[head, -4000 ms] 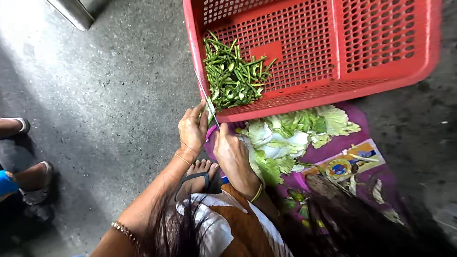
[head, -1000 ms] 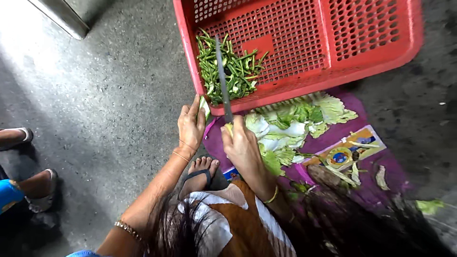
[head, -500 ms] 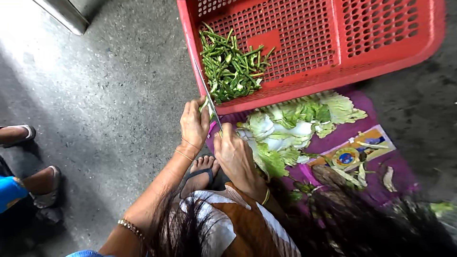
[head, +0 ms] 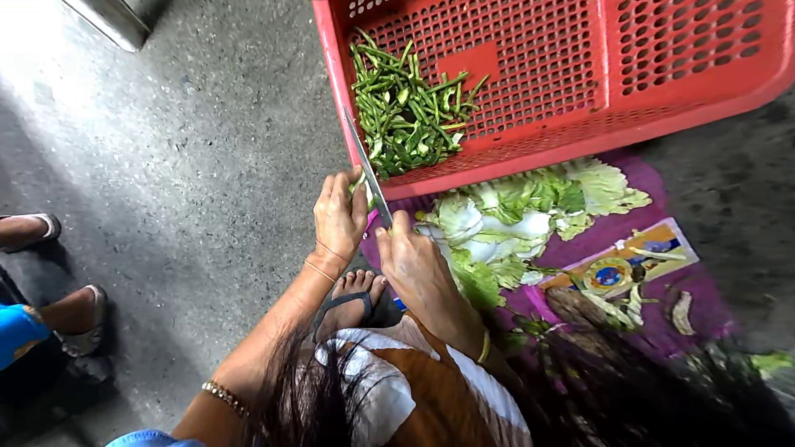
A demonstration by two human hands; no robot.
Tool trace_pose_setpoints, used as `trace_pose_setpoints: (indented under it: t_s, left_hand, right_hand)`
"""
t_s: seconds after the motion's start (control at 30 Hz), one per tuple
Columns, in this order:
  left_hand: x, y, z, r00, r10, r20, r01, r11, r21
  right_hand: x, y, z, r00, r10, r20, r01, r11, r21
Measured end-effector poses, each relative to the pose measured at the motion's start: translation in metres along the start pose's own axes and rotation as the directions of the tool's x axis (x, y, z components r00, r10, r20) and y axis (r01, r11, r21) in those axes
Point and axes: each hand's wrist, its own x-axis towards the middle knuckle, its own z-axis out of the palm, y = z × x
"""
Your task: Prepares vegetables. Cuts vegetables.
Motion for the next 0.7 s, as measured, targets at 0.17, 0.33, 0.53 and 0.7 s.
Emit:
trace_pose_setpoints:
  t_s: [0.17, 0.33, 0.53, 0.7]
  left_hand:
    - [-0.004, 0.000, 0.002, 1.000, -0.012, 0.004, 0.011, 0.998, 0.055]
    - [0.004, -0.002, 0.007, 0.999, 0.000, -0.043, 0.002, 0.999, 0.047]
    - [0.004, -0.006, 0.009, 0.998, -0.015, -0.055, 0.016, 1.000, 0.004]
    - [0.002, -0.006, 0.010, 0.997, -0.029, -0.068, 0.028, 0.999, -0.017]
  right_hand:
    - [-0.001, -0.005, -0.013, 0.998, 0.036, 0.043, -0.031, 0.995, -0.096]
    - [-0.003, -0.002, -0.004, 1.000, -0.008, -0.024, 0.005, 0.995, -0.100]
    - [0.005, 0.003, 0.010, 0.993, -0.071, -0.091, 0.063, 0.995, -0.081]
    - [0.019, 0.004, 0.018, 0.998, -0.055, -0.040, 0.052, 0.996, -0.070]
